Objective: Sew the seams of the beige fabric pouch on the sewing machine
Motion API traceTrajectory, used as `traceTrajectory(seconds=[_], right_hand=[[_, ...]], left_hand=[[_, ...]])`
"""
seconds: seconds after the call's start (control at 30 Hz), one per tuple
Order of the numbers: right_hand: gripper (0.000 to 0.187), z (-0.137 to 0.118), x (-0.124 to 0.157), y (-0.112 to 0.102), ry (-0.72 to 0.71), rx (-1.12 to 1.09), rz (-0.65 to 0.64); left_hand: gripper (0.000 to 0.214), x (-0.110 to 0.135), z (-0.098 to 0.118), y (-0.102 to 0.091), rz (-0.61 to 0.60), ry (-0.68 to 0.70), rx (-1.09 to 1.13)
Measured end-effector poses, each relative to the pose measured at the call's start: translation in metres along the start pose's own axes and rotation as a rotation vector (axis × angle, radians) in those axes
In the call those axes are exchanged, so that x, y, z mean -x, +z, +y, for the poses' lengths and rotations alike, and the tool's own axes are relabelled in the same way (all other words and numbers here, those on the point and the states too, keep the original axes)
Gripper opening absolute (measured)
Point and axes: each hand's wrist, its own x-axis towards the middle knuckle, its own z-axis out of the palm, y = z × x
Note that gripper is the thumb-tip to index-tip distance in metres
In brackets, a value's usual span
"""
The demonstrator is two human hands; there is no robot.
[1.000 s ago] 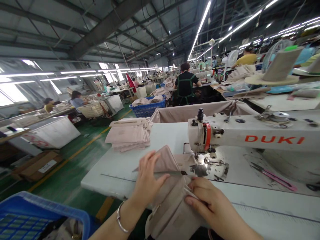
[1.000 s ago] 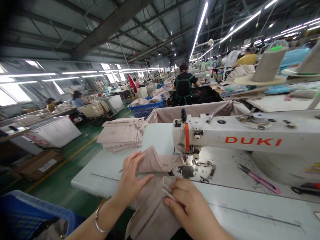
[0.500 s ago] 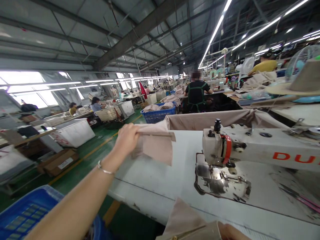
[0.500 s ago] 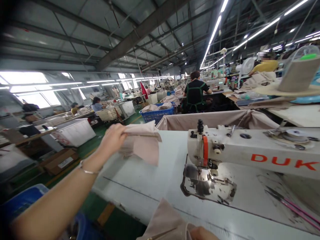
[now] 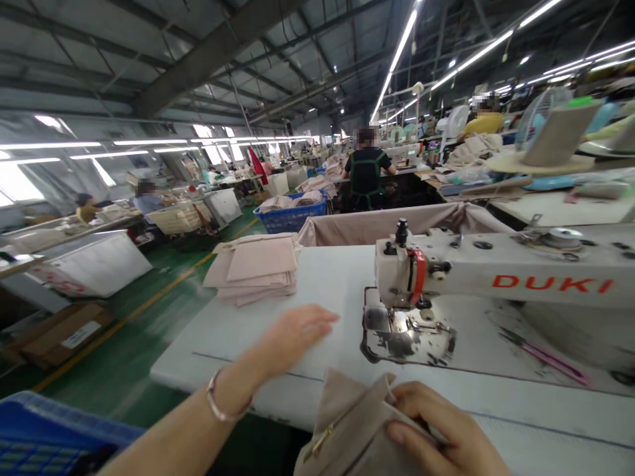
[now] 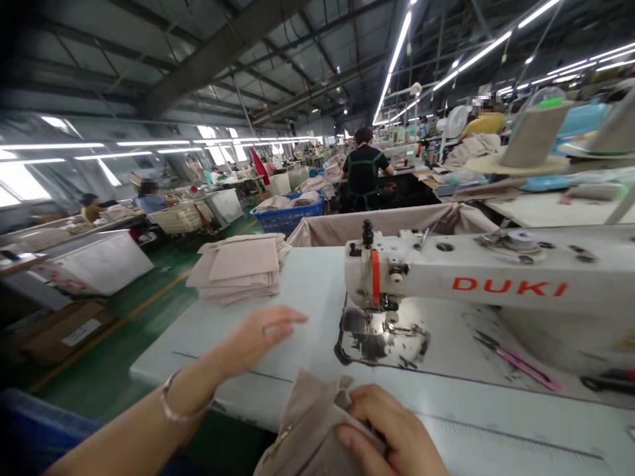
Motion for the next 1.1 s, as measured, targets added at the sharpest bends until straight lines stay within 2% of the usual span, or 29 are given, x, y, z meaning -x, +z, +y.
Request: traceTrajectory(seconds=[0.03, 0.07, 0.1, 0.17, 0.27, 0.33, 0.43, 0.5, 0.63, 0.9, 1.1], right_hand=[[0.014, -0.004, -0.001, -0.001, 0.023, -0.006, 0.016], [0.012, -0.009, -0.003, -0.002, 0.038, -0.016, 0.028], [0.011, -0.013, -0.004, -0.003, 0.045, -0.03, 0.037], [0.012, -0.021, -0.006, -0.005, 0.043, -0.06, 0.045], [0.018, -0.028, -0.007, -0.01, 0.072, -0.067, 0.064], [0.02, -0.031, -0.006, -0.013, 0.111, -0.047, 0.077], [0.023, -0.036, -0.004, -0.016, 0.144, -0.035, 0.069], [0.023, -0.04, -0.002, -0.017, 0.154, -0.03, 0.065], [0.019, -0.047, -0.001, -0.018, 0.225, -0.013, 0.091], [0.018, -0.052, -0.004, -0.022, 0.367, -0.081, 0.131], [0.019, -0.057, -0.005, -0.025, 0.38, -0.169, 0.114]], left_hand=[[0.032, 0.01, 0.021, 0.015, -0.155, 0.057, 0.294], [0.034, 0.019, 0.04, 0.026, -0.261, 0.051, 0.553], [0.034, 0.026, 0.054, 0.036, -0.316, 0.007, 0.727], [0.036, 0.034, 0.071, 0.048, -0.29, -0.122, 0.983], [0.037, 0.035, 0.076, 0.054, -0.153, -0.257, 1.164], [0.035, 0.035, 0.076, 0.052, -0.114, -0.261, 1.189], [0.027, 0.038, 0.081, 0.048, -0.011, -0.228, 0.991], [0.025, 0.042, 0.087, 0.047, 0.065, -0.256, 0.902], [0.022, 0.046, 0.096, 0.049, 0.117, -0.383, 1.032], [0.023, 0.045, 0.103, 0.055, 0.204, -0.462, 1.213], [0.024, 0.045, 0.103, 0.06, 0.212, -0.501, 1.344]])
